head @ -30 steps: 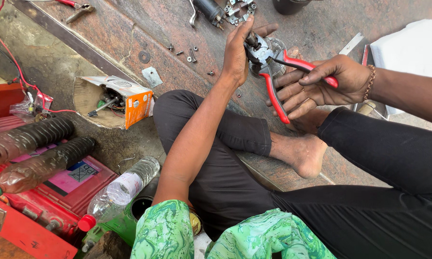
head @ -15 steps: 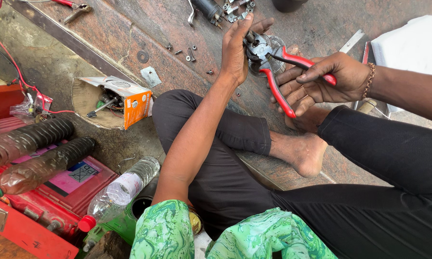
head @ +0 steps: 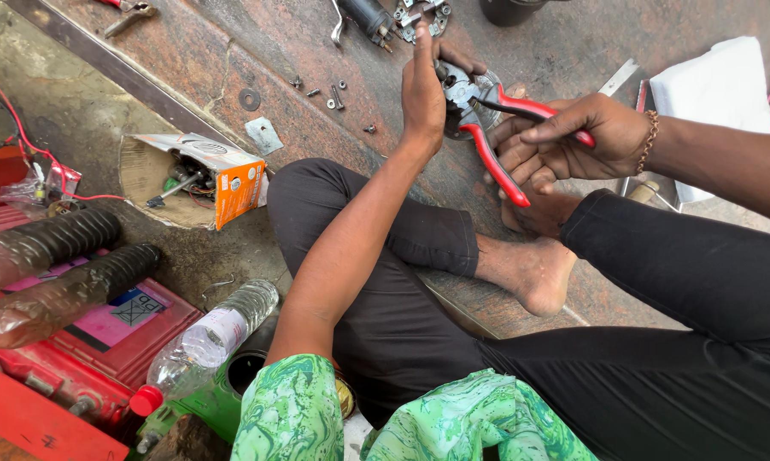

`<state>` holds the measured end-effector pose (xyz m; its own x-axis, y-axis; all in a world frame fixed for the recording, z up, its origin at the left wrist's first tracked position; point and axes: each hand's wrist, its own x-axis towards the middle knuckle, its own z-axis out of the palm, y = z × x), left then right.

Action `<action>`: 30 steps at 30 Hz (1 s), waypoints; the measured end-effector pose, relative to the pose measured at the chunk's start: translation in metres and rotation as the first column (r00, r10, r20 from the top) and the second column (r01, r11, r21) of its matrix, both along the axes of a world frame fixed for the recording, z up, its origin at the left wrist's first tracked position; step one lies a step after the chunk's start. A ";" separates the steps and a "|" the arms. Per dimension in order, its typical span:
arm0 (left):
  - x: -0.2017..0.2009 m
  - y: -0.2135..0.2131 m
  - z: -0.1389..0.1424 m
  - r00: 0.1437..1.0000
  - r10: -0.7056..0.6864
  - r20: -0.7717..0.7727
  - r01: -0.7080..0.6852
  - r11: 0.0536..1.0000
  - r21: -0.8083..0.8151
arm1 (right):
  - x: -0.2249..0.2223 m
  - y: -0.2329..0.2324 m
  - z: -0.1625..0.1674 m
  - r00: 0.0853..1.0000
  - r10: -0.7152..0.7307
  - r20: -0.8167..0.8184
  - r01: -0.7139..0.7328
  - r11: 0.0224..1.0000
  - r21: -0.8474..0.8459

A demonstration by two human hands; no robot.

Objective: The person sits on the floor of a repair shop and disassembles a starter motor by hand, using pliers to remove parts and a screwdriver on the housing, placing removed components and screws on the floor beside them.

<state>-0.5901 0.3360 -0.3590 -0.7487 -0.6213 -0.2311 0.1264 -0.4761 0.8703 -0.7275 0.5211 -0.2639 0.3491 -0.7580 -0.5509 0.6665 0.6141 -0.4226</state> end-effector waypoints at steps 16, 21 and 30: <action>0.001 -0.007 -0.009 0.928 0.311 0.206 -0.325 0.945 0.038 | 0.058 -0.051 0.093 -0.670 0.140 -0.729 -0.464 0.688 0.559; 0.003 -0.008 -0.009 0.943 0.293 0.160 -0.312 0.944 0.111 | 0.073 -0.063 0.101 -0.753 0.238 -0.614 -0.378 0.607 0.699; 0.006 -0.004 0.000 0.982 0.188 0.022 -0.188 0.950 0.248 | 0.067 -0.059 0.111 -0.721 0.254 -0.644 -0.373 0.642 0.670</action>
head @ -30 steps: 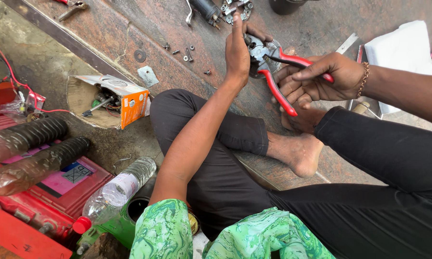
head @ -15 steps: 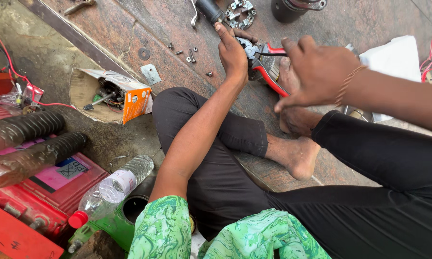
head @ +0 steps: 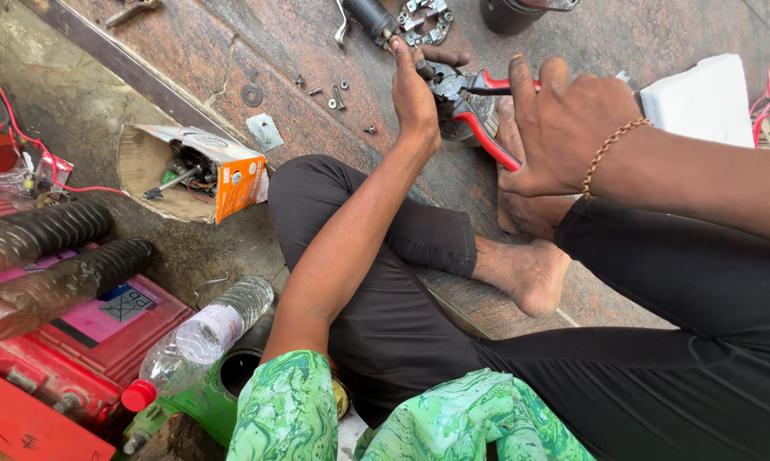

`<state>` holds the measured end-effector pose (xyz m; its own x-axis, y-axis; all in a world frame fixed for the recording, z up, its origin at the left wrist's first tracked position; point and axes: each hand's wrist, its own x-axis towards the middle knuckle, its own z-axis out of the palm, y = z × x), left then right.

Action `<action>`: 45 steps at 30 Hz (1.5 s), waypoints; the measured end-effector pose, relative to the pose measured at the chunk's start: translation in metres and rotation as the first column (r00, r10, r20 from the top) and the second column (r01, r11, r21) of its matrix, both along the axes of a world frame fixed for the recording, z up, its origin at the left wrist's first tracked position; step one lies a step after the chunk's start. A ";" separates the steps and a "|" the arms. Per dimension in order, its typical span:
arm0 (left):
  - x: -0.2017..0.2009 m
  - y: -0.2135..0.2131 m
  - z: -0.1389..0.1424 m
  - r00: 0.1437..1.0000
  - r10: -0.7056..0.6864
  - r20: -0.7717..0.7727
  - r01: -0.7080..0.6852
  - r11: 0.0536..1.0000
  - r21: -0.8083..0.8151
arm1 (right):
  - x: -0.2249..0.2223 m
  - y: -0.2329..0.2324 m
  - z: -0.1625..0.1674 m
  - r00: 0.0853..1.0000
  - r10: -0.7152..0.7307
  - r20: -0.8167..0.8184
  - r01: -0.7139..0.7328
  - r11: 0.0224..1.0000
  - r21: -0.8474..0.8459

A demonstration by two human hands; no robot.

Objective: The person sits on the floor of a repair shop and disassembles a starter motor by hand, using pliers to remove parts and a screwdriver on the housing, placing removed components and screws on the floor beside them.

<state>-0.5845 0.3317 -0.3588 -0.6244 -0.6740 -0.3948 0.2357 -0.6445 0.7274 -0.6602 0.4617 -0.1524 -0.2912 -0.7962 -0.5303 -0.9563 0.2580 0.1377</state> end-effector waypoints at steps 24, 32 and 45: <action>0.002 0.010 -0.012 0.989 -0.051 -0.137 0.059 0.996 0.059 | -0.050 0.020 -0.040 0.997 0.066 -0.049 -0.075 0.977 -0.198; -0.008 0.028 -0.007 0.984 -0.075 -0.164 0.089 0.993 0.080 | -0.071 0.024 -0.059 0.992 0.015 -0.125 -0.057 0.938 -0.343; -0.001 0.028 0.009 0.941 -0.250 -0.227 0.262 0.965 0.022 | -0.082 0.029 -0.054 0.999 -0.027 -0.029 0.015 0.935 -0.354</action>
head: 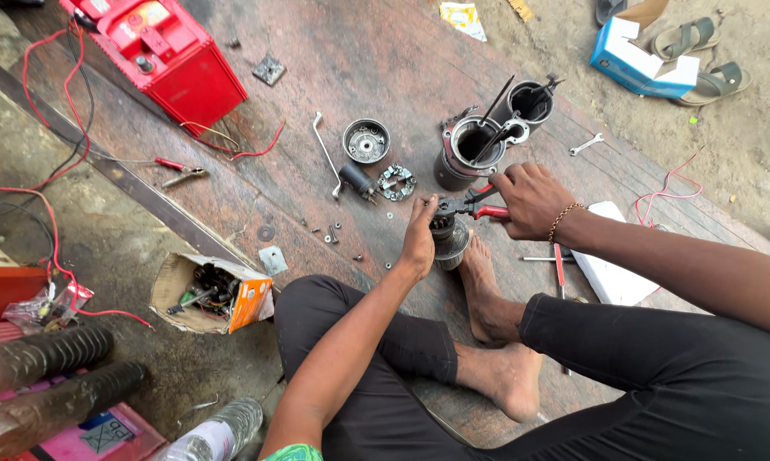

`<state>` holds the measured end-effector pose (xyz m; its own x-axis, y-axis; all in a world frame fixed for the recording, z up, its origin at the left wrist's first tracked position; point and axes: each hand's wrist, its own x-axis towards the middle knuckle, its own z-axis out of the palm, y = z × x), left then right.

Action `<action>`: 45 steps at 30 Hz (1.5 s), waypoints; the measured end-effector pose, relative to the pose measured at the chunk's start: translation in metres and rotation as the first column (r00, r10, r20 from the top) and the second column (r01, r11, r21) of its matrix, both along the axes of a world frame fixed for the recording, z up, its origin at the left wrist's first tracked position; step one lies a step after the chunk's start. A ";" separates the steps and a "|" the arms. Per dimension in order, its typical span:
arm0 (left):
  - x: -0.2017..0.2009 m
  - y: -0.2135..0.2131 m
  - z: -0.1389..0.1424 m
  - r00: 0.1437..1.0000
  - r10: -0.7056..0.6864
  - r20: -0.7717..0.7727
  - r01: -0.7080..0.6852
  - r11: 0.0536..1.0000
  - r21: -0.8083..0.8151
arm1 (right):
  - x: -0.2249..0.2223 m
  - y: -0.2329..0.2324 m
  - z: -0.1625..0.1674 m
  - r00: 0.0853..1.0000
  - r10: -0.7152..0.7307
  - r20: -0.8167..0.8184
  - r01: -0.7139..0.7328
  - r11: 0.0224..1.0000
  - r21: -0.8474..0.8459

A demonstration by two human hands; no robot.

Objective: The person sits on the floor of a repair shop and disassembles a starter motor by hand, using pliers to remove parts and a screwdriver on the housing, placing removed components and screws on the floor beside them.

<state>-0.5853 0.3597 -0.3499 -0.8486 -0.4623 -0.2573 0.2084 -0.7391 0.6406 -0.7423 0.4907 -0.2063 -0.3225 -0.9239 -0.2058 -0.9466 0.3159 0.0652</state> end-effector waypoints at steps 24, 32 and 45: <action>0.000 0.004 0.015 0.987 0.081 0.141 0.004 0.857 -0.515 | -0.003 -0.002 -0.026 0.979 0.014 -0.205 -0.043 0.990 -0.136; -0.003 0.000 0.016 0.973 0.119 0.198 0.031 0.783 -0.621 | -0.018 -0.007 -0.027 0.996 0.090 -0.019 -0.087 0.992 0.092; 0.014 -0.016 0.077 0.924 0.312 0.219 0.105 0.343 -0.933 | 0.002 -0.018 -0.005 1.000 -0.027 0.010 0.024 0.979 0.201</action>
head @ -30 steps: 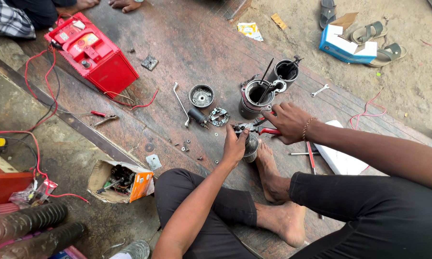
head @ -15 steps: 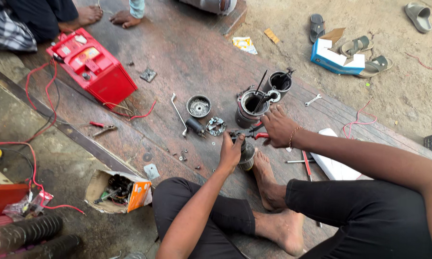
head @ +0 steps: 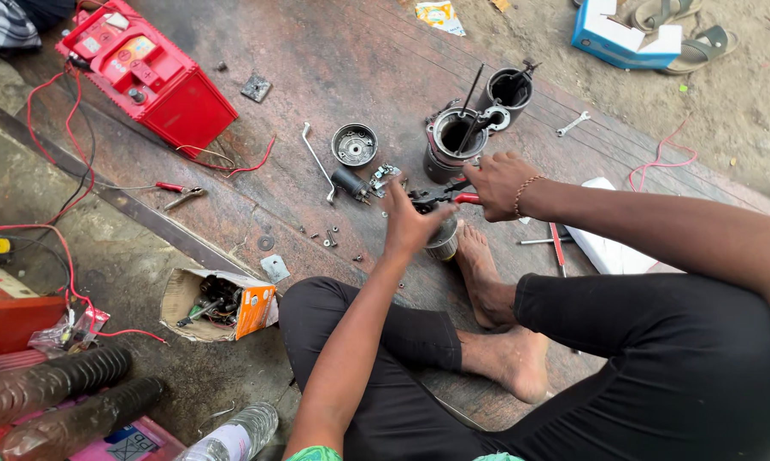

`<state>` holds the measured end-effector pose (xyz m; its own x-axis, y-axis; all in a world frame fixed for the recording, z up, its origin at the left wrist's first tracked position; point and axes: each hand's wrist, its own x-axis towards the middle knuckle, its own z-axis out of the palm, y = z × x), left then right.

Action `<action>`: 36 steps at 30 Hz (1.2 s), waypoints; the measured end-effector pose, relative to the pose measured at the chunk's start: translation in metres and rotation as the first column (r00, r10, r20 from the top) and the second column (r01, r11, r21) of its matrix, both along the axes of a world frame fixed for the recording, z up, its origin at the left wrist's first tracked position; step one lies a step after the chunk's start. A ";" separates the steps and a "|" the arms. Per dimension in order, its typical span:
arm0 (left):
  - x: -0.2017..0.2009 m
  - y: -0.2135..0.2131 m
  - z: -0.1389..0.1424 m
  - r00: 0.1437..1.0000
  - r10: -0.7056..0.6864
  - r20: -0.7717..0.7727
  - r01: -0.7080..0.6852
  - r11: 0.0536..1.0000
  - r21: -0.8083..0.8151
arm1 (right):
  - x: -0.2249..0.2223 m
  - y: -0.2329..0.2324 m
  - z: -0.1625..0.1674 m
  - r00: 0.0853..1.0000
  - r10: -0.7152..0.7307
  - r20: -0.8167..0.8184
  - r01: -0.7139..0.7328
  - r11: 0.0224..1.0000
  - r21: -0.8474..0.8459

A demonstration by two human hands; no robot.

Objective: The person sits on the floor of a repair shop and disassembles a starter motor by hand, using pliers to remove parts and a screwdriver on the housing, placing removed components and screws on the floor beside them.

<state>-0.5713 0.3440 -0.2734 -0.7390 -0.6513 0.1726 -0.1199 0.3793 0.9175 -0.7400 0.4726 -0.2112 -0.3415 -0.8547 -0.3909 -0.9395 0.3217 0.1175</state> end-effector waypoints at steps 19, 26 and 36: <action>-0.047 0.007 -0.008 0.937 -0.217 0.273 0.322 0.839 -0.438 | 0.030 -0.013 -0.012 0.997 0.026 -0.068 -0.036 0.989 -0.145; -0.051 0.004 -0.025 0.923 -0.226 0.311 0.360 0.792 -0.493 | 0.024 0.010 -0.021 0.987 0.065 -0.145 -0.100 0.963 -0.251; -0.048 0.005 -0.017 0.882 -0.241 0.405 0.415 0.805 -0.424 | 0.022 0.003 -0.027 1.000 -0.001 -0.013 -0.002 0.979 -0.206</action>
<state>-0.6189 0.3489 -0.2906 -0.9605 -0.2526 0.1165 -0.1538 0.8313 0.5342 -0.7179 0.4752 -0.2386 -0.3451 -0.9165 -0.2023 -0.9385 0.3399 0.0612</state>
